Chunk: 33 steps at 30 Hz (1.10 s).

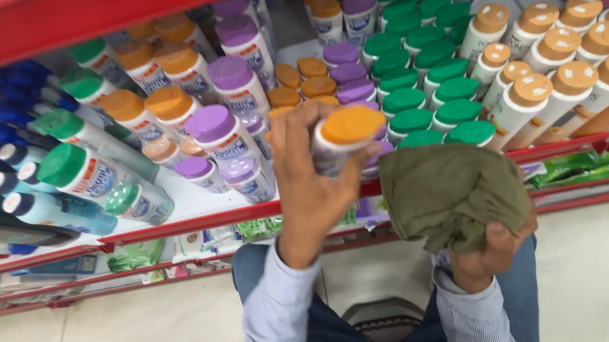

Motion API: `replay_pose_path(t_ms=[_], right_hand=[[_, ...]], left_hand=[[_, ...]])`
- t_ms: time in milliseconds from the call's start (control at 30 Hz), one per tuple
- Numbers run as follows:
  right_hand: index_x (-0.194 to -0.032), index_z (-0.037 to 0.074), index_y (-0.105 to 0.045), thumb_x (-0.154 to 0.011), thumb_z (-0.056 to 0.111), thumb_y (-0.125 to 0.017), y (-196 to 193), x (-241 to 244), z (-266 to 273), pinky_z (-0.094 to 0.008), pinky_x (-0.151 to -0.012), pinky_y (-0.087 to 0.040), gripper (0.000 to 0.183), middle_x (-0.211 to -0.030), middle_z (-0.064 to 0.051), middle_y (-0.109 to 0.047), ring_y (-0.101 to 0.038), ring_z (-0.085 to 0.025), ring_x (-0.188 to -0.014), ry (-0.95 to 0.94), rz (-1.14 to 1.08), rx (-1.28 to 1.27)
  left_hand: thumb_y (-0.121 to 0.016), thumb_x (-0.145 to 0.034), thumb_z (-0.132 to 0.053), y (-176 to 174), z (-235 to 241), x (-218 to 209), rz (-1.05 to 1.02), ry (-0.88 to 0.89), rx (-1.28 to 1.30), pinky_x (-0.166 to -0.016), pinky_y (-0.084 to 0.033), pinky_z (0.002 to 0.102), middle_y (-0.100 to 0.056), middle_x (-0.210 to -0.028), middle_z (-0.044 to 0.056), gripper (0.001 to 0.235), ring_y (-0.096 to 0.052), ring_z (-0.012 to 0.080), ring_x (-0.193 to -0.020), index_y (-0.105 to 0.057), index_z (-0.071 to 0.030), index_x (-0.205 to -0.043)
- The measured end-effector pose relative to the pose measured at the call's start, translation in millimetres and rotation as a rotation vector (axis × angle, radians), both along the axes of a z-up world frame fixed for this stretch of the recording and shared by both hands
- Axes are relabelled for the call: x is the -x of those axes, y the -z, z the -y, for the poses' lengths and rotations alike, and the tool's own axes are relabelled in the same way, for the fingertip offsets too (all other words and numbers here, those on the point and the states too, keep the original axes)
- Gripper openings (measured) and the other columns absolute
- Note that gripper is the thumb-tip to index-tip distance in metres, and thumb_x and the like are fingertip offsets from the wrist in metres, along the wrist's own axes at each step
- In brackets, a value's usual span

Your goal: Cleaning powder containers and arranging them on a shelf in a store.

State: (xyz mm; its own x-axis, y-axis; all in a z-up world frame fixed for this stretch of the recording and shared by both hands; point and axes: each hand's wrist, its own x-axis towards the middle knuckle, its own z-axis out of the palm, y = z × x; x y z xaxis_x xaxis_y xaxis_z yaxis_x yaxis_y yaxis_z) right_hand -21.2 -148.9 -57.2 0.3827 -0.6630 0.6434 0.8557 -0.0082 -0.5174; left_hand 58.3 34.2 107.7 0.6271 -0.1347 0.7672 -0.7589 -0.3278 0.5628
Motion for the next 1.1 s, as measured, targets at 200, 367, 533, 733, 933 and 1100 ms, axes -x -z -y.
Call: replay_pose_path(t_ms=[200, 367, 533, 733, 933, 1100], right_hand=[[-0.143, -0.007, -0.050, -0.095, 0.027, -0.061, 18.0, -0.6, 2.5, -0.049, -0.122, -0.040, 0.059, -0.146, -0.028, -0.053, -0.054, -0.036, -0.135, 0.041, 0.039, -0.090], [-0.143, -0.007, -0.048, -0.094, 0.027, -0.061, 27.9, 4.1, 1.5, -0.051, -0.124, -0.039, 0.061, -0.146, -0.028, -0.052, -0.053, -0.036, -0.135, -0.005, 0.042, -0.134], [-0.140, -0.008, -0.051, -0.099, 0.027, -0.053, 47.1, 1.7, 4.0, -0.055, -0.121, -0.042, 0.054, -0.139, -0.025, -0.051, -0.054, -0.039, -0.135, 0.256, -0.002, -0.020], [-0.134, 0.002, -0.054, -0.104, 0.020, -0.055, 38.4, 12.4, 8.8, -0.059, -0.113, -0.047, 0.035, -0.139, -0.023, -0.052, -0.056, -0.041, -0.126, 0.578, -0.072, 0.255], [-0.133, 0.011, -0.051, -0.095, 0.010, -0.071, 29.6, 15.1, 11.2, -0.069, -0.111, -0.049, 0.043, -0.140, -0.026, -0.052, -0.056, -0.048, -0.124, 0.844, -0.086, 0.526], [-0.137, 0.015, -0.050, -0.098, 0.013, -0.070, 30.7, 9.2, 0.5, -0.064, -0.111, -0.048, 0.044, -0.143, -0.023, -0.051, -0.056, -0.046, -0.128, 0.785, -0.031, 0.490]], left_hand=[[-0.085, -0.086, -0.008, -38.3, 4.5, -56.2, 0.132, 0.065, -0.175, -0.096, -0.046, 0.043, -0.064, -0.121, 0.012, 0.051, -0.056, 0.0338, -0.107, -0.056, -0.004, -0.128], [-0.075, -0.085, 0.004, -35.2, 21.9, -97.4, 0.087, 0.096, -0.264, -0.098, -0.049, 0.048, -0.068, -0.119, 0.015, 0.049, -0.061, 0.0384, -0.117, -0.053, -0.007, -0.127], [-0.073, -0.075, 0.007, -21.5, 50.2, -142.0, 0.111, -0.012, -0.311, -0.097, -0.048, 0.052, -0.057, -0.131, 0.027, 0.066, -0.056, 0.0454, -0.118, -0.051, -0.005, -0.136], [-0.064, -0.078, 0.004, 34.2, 83.7, -259.5, 0.170, -0.283, -0.576, -0.101, -0.049, 0.048, -0.054, -0.134, 0.026, 0.056, -0.053, 0.0456, -0.124, -0.056, -0.008, -0.132], [-0.056, -0.089, -0.006, 48.9, 98.0, -287.0, 0.171, -0.325, -0.664, -0.095, -0.052, 0.048, -0.060, -0.124, 0.024, 0.035, -0.058, 0.0437, -0.119, -0.061, -0.007, -0.124], [-0.057, -0.094, -0.009, 66.8, 105.1, -297.9, -0.020, -0.350, -0.760, -0.084, -0.056, 0.051, -0.060, -0.125, 0.023, 0.021, -0.065, 0.0408, -0.107, -0.065, -0.008, -0.113]])
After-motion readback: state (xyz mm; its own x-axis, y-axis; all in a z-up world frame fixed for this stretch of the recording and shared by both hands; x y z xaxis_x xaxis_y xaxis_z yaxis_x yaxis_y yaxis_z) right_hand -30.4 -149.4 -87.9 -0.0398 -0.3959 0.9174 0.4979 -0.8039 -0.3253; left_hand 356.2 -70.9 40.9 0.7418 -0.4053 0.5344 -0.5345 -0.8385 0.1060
